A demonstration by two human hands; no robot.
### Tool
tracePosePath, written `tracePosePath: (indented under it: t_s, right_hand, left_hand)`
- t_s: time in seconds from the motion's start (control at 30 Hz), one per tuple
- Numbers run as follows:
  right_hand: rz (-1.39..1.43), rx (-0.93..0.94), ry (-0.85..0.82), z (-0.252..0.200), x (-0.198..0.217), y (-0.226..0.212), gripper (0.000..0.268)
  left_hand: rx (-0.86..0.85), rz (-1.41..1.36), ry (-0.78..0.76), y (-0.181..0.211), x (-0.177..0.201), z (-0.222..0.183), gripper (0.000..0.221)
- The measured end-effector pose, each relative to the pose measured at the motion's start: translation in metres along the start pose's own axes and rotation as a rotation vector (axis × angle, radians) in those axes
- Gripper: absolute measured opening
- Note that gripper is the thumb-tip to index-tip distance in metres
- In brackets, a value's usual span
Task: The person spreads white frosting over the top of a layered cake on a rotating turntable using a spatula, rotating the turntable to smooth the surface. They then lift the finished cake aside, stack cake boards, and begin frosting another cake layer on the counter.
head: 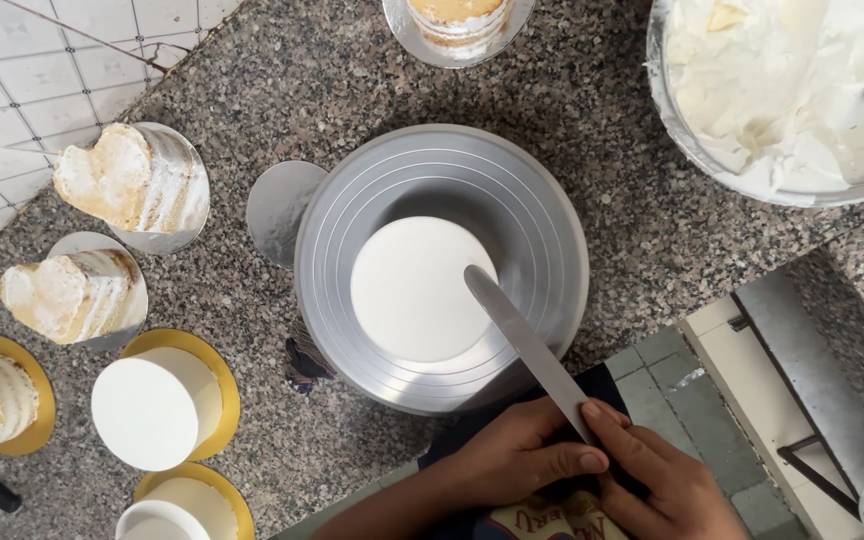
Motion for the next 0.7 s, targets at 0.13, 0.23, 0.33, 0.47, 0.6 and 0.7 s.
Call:
tracePosePath:
  t_s: [0.13, 0.23, 0.33, 0.47, 0.6, 0.7]
  right_hand:
    - [0.01, 0.01, -0.008, 0.001, -0.001, 0.001, 0.073]
    - [0.002, 0.079, 0.026, 0.0, -0.002, 0.0, 0.067]
    - [0.011, 0.101, 0.036, 0.001, -0.002, -0.002, 0.067]
    - [-0.001, 0.072, 0.017, 0.001, -0.004, -0.001, 0.066]
    - [-0.037, -0.045, -0.045, 0.003, -0.001, -0.009, 0.072]
    - [-0.05, -0.04, -0.04, 0.003, -0.003, -0.008, 0.072]
  left_hand:
    - [-0.017, -0.024, -0.01, -0.004, 0.003, -0.001, 0.05]
    - [-0.012, -0.042, -0.011, -0.004, 0.004, -0.002, 0.051]
    - [-0.013, -0.044, -0.005, -0.003, 0.005, -0.004, 0.051]
    - [-0.004, -0.027, -0.006, -0.002, 0.007, -0.005, 0.051]
    - [-0.038, -0.056, -0.024, -0.006, 0.01, -0.007, 0.052]
    - [-0.032, -0.071, -0.026, -0.005, 0.011, -0.008, 0.052]
Point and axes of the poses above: each hand's wrist, its own z-axis towards the middle knuckle, its own x-axis out of the back of the hand, y = z × x, the point moved 2 cm from there along z, towards the middle knuckle, and after that the axes turned 15 degrees about -z, right-handed, at the moved point
